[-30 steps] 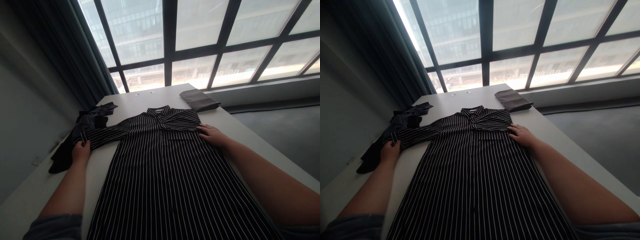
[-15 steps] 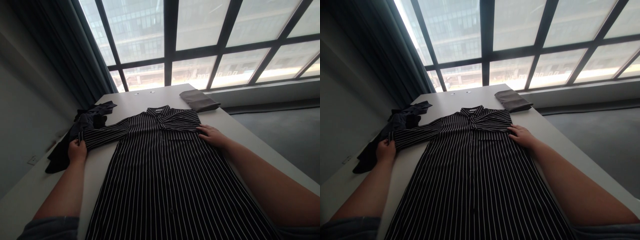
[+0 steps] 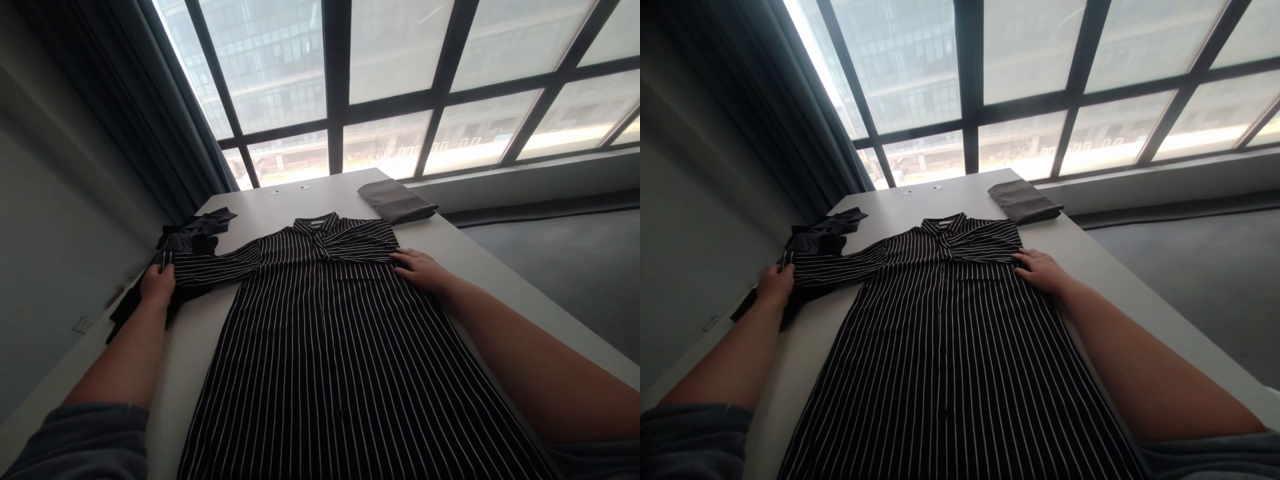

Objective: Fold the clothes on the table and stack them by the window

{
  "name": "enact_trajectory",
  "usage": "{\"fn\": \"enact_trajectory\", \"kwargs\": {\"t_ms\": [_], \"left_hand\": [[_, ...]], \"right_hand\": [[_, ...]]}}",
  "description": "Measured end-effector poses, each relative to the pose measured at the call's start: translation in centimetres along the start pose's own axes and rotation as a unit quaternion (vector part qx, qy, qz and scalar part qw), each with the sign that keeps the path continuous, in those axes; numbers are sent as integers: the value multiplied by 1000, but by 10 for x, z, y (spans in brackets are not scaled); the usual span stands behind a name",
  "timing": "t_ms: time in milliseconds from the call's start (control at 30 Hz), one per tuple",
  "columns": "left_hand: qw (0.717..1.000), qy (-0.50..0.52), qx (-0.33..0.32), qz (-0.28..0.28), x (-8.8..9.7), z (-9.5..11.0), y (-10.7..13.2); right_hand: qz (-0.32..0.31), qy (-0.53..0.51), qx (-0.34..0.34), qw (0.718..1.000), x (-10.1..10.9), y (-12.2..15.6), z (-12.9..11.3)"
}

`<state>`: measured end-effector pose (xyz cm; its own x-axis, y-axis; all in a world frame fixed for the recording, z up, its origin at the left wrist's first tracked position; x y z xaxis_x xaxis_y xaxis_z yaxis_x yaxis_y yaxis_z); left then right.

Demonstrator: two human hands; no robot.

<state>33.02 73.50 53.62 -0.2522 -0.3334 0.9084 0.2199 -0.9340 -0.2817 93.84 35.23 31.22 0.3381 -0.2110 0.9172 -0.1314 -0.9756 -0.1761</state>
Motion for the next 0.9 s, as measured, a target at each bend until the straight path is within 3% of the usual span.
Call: {"fn": "enact_trajectory", "kwargs": {"t_ms": [100,200,333,433,600,900], "left_hand": [[1000,-2,-3,-17,19,43,-3],[998,1,-51,-33,29,101,0],[993,9,-113,-34,28,179,19],[986,12,-159,-41,18,231,46],[969,-24,-221,-103,-18,287,106],[952,-65,-234,-187,-117,321,195]], "right_hand": [[3,-2,5,1000,0,-1,0],[9,-4,6,1000,-1,-2,1],[13,-9,8,1000,-3,-4,2],[14,-7,9,1000,-2,-4,1],[11,1,2,1000,-1,-4,0],[-5,-6,-11,1000,0,-4,-5]]}}
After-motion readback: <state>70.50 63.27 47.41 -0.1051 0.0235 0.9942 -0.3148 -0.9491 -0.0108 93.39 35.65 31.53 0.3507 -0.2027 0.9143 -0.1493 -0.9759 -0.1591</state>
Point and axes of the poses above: each hand's wrist, its own y-axis away from the middle knuckle, its own x-axis out of the back of the hand, z = x × y, the point moved 7 cm from there along -y, towards the middle knuckle, and after that the axes turned 12 degrees about x, right-handed, at the moved point
